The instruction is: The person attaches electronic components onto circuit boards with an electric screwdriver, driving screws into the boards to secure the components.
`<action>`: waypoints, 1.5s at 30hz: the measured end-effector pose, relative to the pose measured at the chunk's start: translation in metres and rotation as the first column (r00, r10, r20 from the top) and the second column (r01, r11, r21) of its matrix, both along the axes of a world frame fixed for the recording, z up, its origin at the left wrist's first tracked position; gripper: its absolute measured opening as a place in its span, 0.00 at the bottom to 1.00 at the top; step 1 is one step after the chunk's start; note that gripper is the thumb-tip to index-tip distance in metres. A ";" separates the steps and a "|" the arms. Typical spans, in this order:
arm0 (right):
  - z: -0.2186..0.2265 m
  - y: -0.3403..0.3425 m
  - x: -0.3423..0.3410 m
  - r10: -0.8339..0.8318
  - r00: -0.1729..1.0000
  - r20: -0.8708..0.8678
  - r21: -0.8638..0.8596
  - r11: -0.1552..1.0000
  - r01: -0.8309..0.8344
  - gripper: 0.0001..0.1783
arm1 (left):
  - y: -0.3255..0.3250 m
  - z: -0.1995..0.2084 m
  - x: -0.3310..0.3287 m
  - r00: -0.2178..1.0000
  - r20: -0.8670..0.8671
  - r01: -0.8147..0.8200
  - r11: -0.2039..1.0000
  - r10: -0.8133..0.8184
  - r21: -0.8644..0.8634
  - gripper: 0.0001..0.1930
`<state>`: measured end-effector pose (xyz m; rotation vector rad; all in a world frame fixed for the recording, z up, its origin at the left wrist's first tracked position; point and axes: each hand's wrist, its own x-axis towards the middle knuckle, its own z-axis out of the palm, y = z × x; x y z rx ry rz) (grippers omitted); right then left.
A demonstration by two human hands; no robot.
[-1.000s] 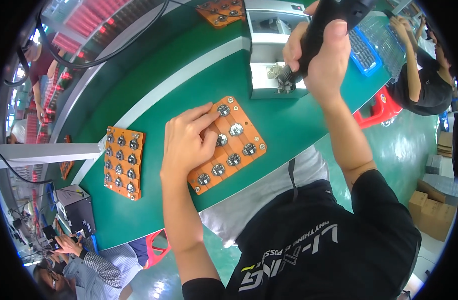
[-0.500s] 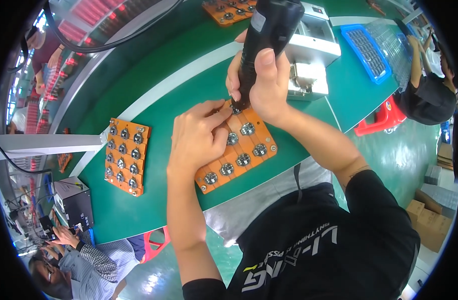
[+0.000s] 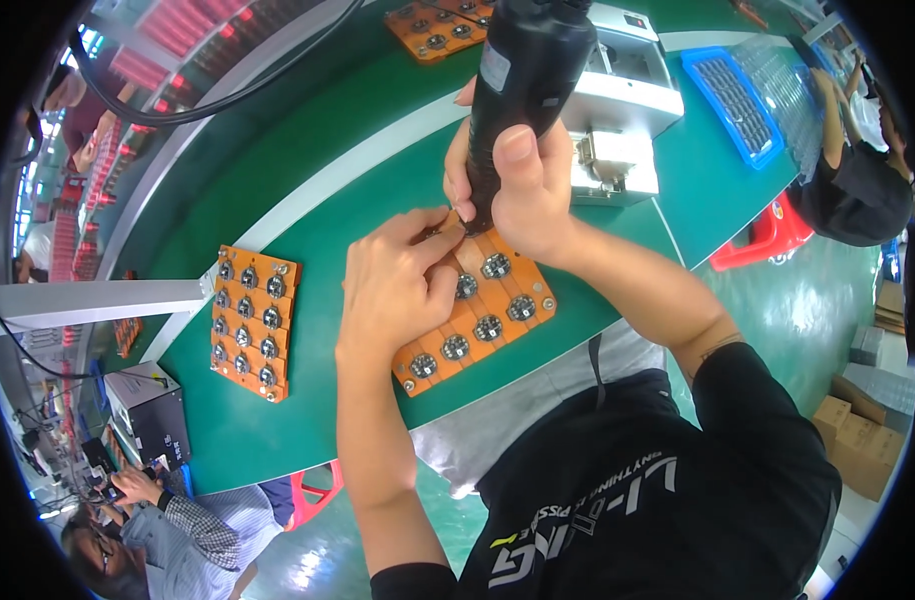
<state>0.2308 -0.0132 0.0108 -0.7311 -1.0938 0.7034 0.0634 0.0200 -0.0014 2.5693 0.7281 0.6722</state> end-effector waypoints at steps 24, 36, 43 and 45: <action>-0.010 0.001 -0.003 0.165 0.985 -0.050 -0.026 0.986 -0.166 0.23 | -0.001 0.008 -0.027 0.987 0.161 0.042 0.984 -0.014 -0.174 0.15; 0.065 -0.045 0.073 -0.469 0.881 -0.059 0.089 0.877 0.473 0.41 | 0.000 -0.002 -0.026 0.997 0.062 -0.028 0.972 0.043 -0.232 0.14; 0.044 -0.044 0.080 -0.478 0.878 0.027 0.073 0.877 0.475 0.32 | 0.003 -0.009 -0.028 0.994 0.103 0.001 0.975 0.023 -0.222 0.15; 0.050 -0.046 0.079 -0.458 0.889 0.016 0.017 0.889 0.458 0.31 | 0.004 -0.007 -0.030 0.996 0.087 -0.013 0.976 0.032 -0.217 0.14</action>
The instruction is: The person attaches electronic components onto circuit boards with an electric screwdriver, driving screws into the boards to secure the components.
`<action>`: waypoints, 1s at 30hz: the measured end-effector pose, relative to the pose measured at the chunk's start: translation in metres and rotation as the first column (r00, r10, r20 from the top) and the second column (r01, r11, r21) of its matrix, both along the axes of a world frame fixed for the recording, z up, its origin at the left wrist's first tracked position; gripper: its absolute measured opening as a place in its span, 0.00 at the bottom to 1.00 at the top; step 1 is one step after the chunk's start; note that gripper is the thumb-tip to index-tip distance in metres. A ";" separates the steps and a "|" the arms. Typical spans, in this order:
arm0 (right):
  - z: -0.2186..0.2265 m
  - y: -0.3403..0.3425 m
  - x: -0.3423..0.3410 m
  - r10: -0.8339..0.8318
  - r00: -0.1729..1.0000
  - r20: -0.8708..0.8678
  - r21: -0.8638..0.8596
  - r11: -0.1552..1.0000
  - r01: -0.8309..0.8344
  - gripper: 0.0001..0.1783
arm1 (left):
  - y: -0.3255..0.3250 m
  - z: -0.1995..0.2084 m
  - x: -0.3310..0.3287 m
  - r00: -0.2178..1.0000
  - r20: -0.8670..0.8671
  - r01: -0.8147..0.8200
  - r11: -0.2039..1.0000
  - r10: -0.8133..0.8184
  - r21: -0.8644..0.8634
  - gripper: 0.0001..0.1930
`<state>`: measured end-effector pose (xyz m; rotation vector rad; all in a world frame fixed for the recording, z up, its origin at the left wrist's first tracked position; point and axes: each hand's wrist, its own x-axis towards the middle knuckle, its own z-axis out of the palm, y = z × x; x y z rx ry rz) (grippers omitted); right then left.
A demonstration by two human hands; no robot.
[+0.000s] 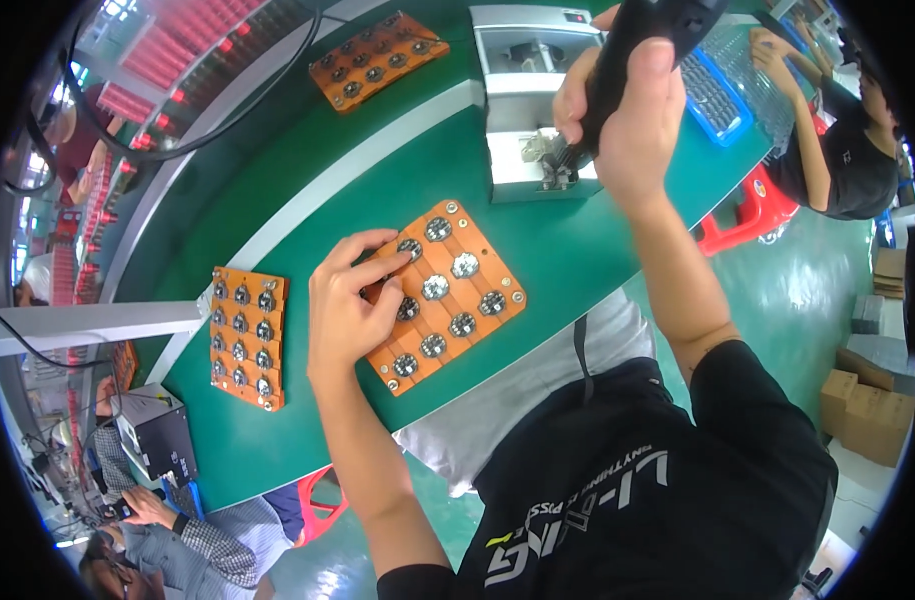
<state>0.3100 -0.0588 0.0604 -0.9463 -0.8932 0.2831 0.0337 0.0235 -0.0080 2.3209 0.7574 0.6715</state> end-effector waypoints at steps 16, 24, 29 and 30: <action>-0.049 0.057 -0.104 0.374 0.927 0.038 0.050 0.926 -0.375 0.39 | -0.002 -0.003 -0.001 1.000 0.026 -0.016 0.999 0.015 0.052 0.12; -0.057 0.061 -0.106 0.384 0.922 0.059 0.073 0.919 -0.387 0.37 | -0.003 0.000 -0.002 1.000 -0.005 0.012 0.998 -0.011 0.058 0.15; -0.057 0.061 -0.105 0.401 0.913 0.080 0.080 0.910 -0.407 0.36 | -0.003 0.000 0.000 1.000 0.007 -0.005 0.999 0.004 0.042 0.12; -0.058 0.061 -0.105 0.413 0.906 0.089 0.089 0.903 -0.420 0.35 | -0.004 -0.001 0.001 0.999 0.025 -0.025 0.999 0.024 0.029 0.10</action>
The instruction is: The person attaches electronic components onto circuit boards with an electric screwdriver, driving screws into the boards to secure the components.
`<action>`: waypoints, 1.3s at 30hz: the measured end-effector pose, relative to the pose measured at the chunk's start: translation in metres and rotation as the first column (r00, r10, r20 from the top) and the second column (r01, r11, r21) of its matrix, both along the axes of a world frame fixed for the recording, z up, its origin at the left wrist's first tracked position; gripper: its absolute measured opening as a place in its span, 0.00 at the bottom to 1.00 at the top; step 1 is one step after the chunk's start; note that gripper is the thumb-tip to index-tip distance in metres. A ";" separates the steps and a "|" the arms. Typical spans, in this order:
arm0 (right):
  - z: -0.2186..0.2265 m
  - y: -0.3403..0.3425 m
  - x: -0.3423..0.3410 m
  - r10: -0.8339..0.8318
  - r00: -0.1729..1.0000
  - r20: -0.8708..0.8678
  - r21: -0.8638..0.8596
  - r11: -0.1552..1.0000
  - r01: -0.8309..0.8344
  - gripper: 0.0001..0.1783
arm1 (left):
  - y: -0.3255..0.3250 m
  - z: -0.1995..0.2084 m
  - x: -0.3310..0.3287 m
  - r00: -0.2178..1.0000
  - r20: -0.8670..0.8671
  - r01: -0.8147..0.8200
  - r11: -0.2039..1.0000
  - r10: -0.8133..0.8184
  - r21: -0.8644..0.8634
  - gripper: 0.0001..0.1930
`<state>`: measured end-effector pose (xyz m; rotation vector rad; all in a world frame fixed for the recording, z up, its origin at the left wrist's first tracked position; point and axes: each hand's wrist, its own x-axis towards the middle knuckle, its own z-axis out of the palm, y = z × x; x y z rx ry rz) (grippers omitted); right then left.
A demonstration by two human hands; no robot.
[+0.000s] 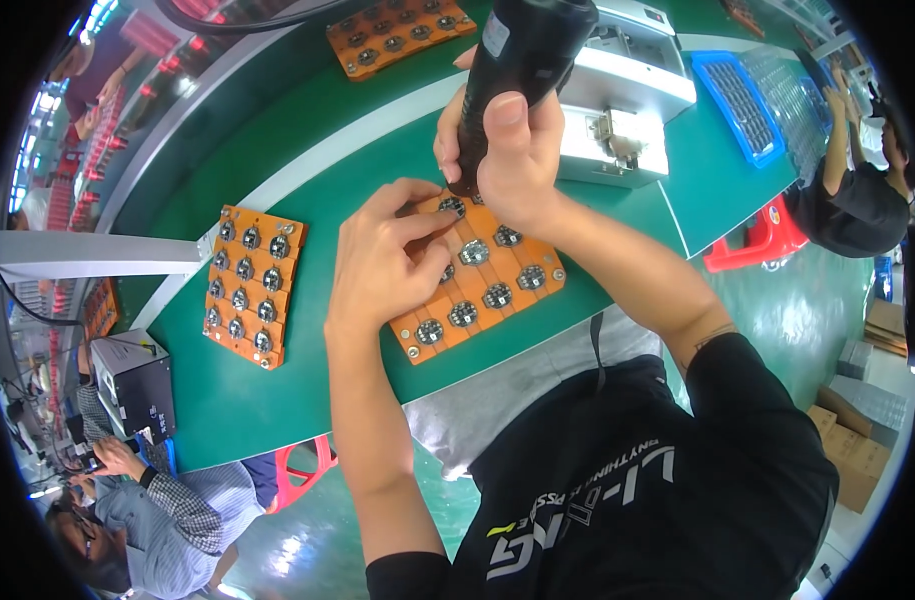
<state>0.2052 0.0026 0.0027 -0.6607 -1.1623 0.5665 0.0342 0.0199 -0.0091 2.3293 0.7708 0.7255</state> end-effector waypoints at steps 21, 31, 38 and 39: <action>0.006 0.010 -0.002 0.205 0.967 -0.150 -0.195 0.953 -0.232 0.17 | -0.001 0.001 0.003 1.000 -0.009 0.005 0.999 -0.004 0.031 0.12; 0.009 0.007 -0.005 0.052 0.994 -0.095 -0.152 0.986 -0.066 0.20 | 0.002 0.012 0.010 0.986 -0.161 0.045 0.998 -0.039 0.036 0.12; 0.070 -0.051 0.066 -0.168 0.968 -0.185 0.064 0.981 0.182 0.20 | 0.008 0.010 -0.005 0.987 -0.051 0.145 0.986 -0.149 -0.086 0.17; 0.072 -0.056 0.083 -0.203 0.970 -0.135 0.093 0.972 0.216 0.21 | 0.009 0.007 -0.007 0.989 0.004 0.149 0.981 -0.150 -0.127 0.19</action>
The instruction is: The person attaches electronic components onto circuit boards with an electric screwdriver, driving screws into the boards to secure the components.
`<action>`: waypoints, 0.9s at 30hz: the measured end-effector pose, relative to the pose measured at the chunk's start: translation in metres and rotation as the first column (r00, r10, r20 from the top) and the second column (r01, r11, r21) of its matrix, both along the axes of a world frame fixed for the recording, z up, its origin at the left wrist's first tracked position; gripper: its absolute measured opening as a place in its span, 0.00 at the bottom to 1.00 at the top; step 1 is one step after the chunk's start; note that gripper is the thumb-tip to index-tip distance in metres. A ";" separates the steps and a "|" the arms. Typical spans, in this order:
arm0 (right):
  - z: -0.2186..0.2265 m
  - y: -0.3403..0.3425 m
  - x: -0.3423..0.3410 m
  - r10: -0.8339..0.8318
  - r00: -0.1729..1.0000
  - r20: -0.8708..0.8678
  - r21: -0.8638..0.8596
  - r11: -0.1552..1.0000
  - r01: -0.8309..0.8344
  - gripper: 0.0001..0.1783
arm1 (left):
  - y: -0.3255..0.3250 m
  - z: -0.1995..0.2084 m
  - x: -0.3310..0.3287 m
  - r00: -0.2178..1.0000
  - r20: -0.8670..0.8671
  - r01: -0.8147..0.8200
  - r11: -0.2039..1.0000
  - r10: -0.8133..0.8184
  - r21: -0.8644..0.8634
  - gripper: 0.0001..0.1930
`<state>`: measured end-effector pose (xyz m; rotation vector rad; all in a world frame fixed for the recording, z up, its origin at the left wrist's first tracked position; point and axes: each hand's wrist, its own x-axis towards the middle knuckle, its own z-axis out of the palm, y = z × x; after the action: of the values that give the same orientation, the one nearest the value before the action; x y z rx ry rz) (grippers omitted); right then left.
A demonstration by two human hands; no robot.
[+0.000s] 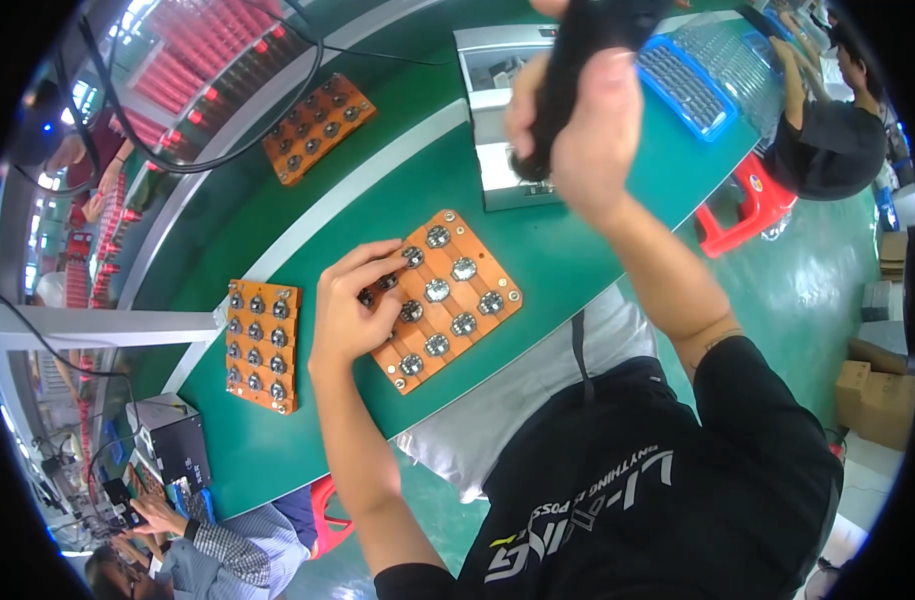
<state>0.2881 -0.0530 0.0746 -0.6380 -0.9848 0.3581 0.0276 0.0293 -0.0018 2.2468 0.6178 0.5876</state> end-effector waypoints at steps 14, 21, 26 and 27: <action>-0.018 -0.001 0.024 -0.151 0.951 0.270 -0.232 0.948 0.217 0.32 | -0.002 0.001 -0.003 1.000 0.002 -0.017 0.992 0.016 0.125 0.21; -0.039 0.041 0.004 0.345 0.919 0.189 0.231 0.894 -0.384 0.30 | 0.003 -0.002 -0.005 1.000 0.020 -0.002 1.000 0.002 -0.007 0.23; -0.043 0.034 -0.069 0.163 0.980 0.112 -0.204 0.969 -0.138 0.42 | 0.006 -0.004 -0.004 0.998 0.055 -0.012 1.000 0.014 -0.026 0.23; -0.048 0.040 -0.076 0.186 0.977 0.106 -0.213 0.964 -0.161 0.43 | 0.006 -0.005 -0.005 0.997 0.079 -0.015 1.000 0.017 -0.021 0.23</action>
<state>0.2117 -0.0126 0.0265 -0.7681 -1.1373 0.5852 0.0225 0.0357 -0.0070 2.1903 0.6000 0.6717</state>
